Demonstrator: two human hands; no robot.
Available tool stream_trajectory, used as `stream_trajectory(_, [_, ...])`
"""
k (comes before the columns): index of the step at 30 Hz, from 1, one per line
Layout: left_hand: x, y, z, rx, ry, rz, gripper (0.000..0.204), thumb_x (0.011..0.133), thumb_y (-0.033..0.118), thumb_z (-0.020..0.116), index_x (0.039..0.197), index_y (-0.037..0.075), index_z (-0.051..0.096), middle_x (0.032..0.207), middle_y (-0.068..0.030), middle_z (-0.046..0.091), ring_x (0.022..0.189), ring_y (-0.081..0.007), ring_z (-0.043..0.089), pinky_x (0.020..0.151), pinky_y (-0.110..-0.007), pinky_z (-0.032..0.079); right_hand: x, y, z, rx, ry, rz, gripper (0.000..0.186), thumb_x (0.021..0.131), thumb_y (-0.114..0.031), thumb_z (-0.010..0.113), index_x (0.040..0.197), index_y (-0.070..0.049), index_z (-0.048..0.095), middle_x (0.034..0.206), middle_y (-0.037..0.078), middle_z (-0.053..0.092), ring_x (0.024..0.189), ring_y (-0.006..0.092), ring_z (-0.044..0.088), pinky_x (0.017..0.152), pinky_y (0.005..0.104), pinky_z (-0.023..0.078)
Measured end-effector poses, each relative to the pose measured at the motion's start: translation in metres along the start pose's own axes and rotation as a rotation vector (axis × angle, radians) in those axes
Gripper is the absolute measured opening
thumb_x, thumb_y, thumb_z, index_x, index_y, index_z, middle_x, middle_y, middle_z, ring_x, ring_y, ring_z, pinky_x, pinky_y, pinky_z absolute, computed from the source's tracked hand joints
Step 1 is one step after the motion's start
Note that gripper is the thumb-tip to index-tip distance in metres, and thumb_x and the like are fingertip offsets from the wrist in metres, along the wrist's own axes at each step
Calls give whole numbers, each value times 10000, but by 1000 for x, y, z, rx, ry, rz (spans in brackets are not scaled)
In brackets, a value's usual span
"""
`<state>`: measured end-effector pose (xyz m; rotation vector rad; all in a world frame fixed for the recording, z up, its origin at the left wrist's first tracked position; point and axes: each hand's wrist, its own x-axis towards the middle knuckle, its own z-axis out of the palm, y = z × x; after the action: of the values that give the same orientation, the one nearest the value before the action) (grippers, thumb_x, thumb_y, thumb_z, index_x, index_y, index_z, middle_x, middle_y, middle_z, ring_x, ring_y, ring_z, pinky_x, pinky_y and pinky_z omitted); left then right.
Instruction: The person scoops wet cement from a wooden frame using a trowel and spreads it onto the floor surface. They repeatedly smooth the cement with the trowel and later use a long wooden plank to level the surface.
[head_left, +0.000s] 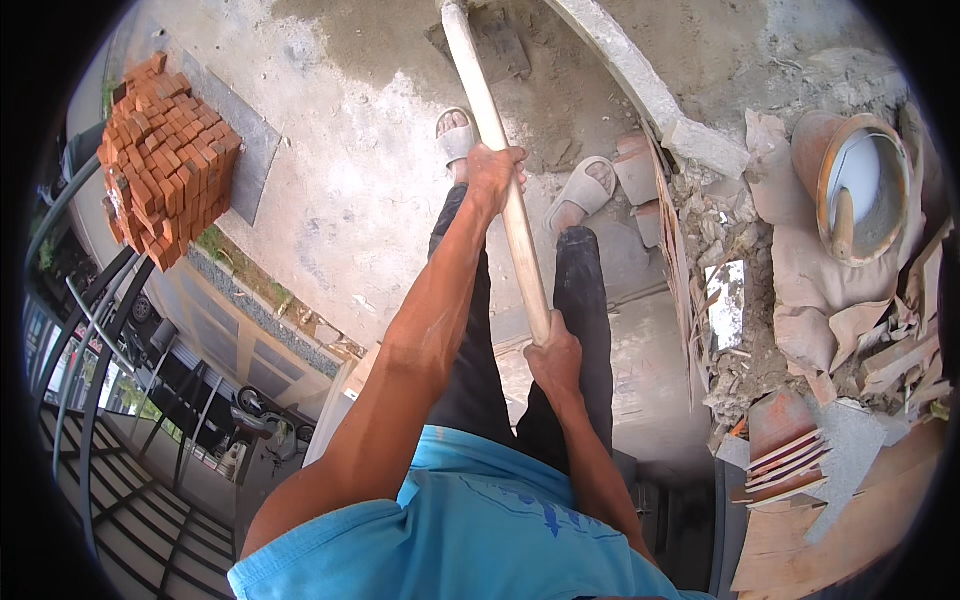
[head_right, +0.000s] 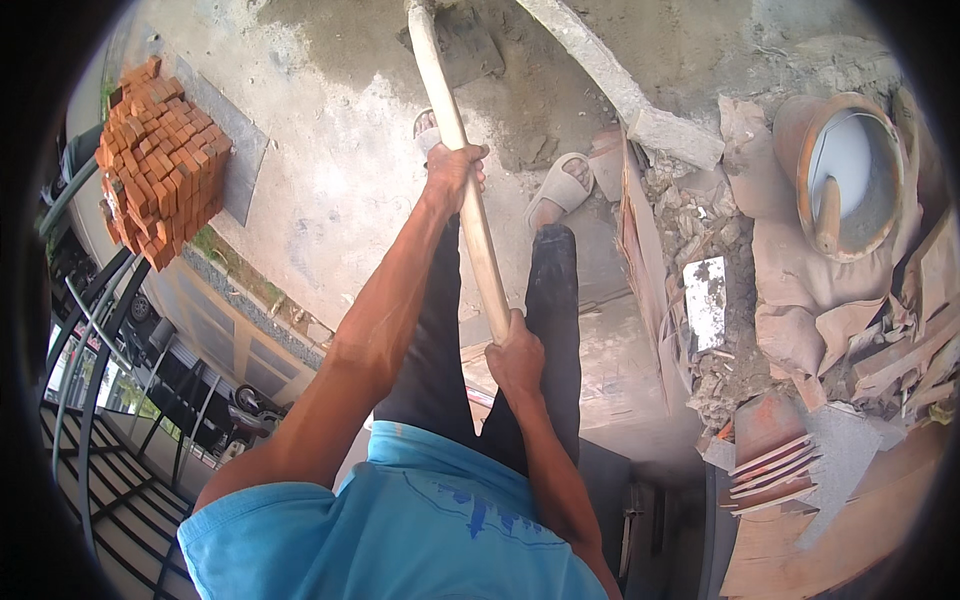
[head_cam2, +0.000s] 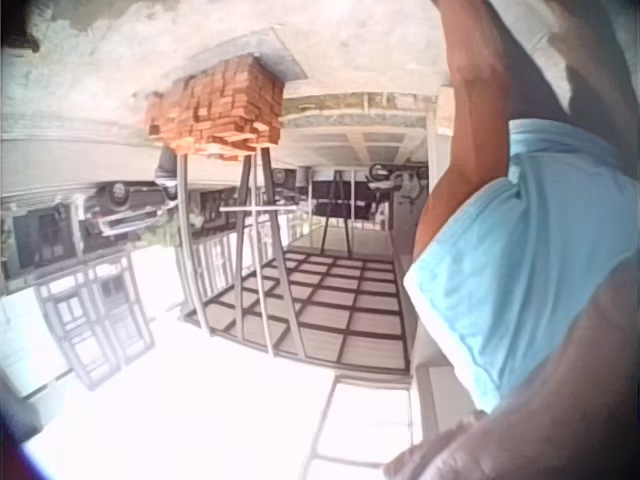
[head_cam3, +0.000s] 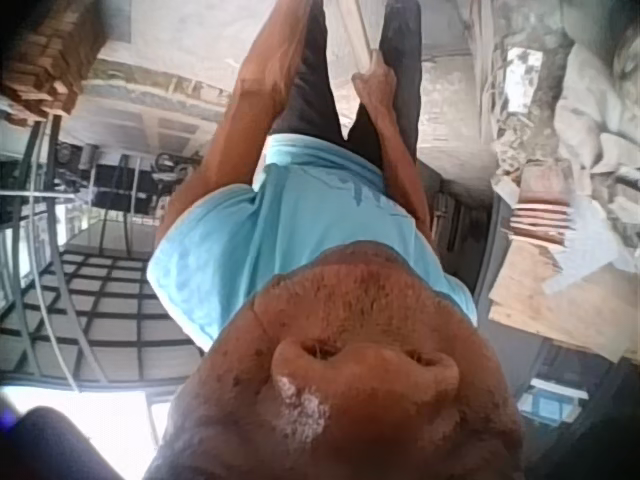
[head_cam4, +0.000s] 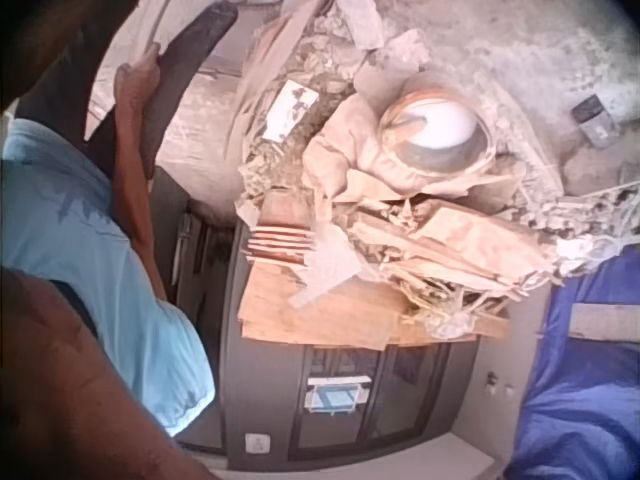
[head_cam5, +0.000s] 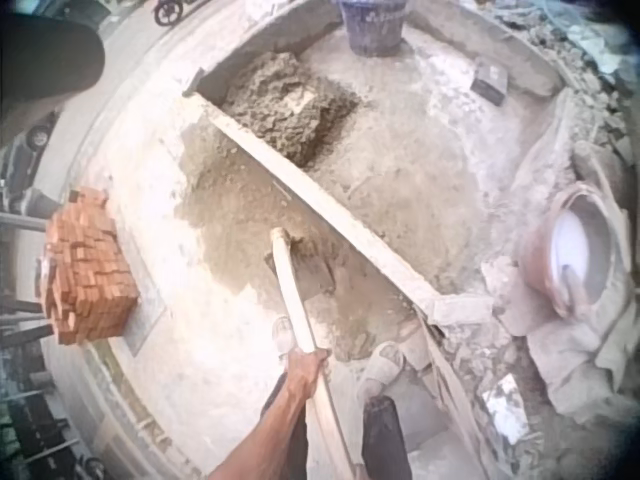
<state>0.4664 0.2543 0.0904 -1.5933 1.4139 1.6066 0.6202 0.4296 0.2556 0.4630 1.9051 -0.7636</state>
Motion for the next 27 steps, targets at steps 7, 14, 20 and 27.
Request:
stream_trajectory(7, [18,-5,-21,-295,-133,-151,200,788,70,740,879,47,564,674,-34,545,495,-140,532,430,-326,490,-15,-1,1,-5,35,-47,316,672,-14,632,970,-27,527,799,254,640,817,476,623,731,527,488])
stream_trajectory(14, [19,24,2,-309,-90,54,168,785,22,696,837,30,537,652,-46,539,476,-145,521,387,-303,457,18,3,-12,79,68,-157,352,675,-17,627,1019,-26,552,820,259,645,826,469,628,729,523,485])
stream_trajectory(20, [54,66,39,-323,-83,160,148,796,31,701,803,21,554,649,-57,555,478,-147,533,388,-303,466,86,-2,-48,-30,118,-200,307,681,-15,609,981,-24,548,784,265,630,794,480,616,710,519,478])
stream_trajectory(27, [40,55,78,-201,-63,43,141,811,33,699,801,-2,562,651,-69,557,465,-146,536,373,-309,479,71,13,-71,17,90,-85,292,679,-3,587,965,-21,536,774,276,618,785,480,608,715,509,474])
